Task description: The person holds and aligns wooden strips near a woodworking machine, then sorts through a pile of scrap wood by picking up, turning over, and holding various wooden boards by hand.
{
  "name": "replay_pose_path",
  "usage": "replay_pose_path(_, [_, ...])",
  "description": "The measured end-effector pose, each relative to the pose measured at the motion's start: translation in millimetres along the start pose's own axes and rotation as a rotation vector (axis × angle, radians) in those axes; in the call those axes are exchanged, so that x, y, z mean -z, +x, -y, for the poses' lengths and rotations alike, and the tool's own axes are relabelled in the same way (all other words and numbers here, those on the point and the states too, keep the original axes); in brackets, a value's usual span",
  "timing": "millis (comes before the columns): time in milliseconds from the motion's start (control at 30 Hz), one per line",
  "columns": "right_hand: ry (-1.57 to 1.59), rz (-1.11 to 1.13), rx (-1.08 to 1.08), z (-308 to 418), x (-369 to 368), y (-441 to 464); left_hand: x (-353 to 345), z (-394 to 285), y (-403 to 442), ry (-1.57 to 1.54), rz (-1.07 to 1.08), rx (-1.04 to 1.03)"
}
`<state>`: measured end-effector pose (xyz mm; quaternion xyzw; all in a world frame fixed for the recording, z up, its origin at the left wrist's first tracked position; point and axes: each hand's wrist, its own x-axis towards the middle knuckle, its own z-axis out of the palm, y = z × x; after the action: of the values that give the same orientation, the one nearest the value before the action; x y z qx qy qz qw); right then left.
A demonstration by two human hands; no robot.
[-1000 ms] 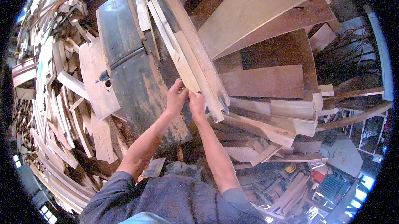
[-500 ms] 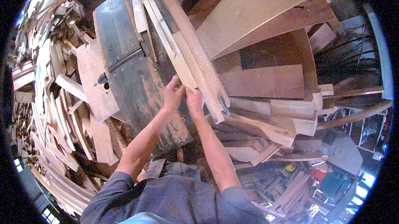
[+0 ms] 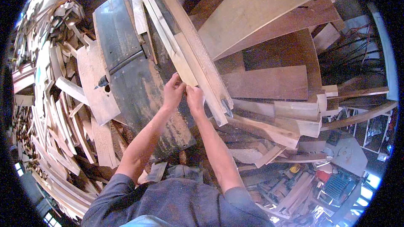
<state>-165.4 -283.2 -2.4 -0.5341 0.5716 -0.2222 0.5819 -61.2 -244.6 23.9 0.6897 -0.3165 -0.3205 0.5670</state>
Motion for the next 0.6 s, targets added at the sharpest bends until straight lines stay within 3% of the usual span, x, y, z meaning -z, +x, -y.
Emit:
replay_pose_path(533, [-0.051, 0.067, -0.081, 4.5, -2.0, 15.4, 4.4, 4.6, 14.4, -0.042, 0.005, 0.044])
replay_pose_path(600, [-0.321, -0.028, 0.142, 12.6, 14.4, 7.1, 3.8, 8.7, 15.5, 0.001, 0.006, 0.014])
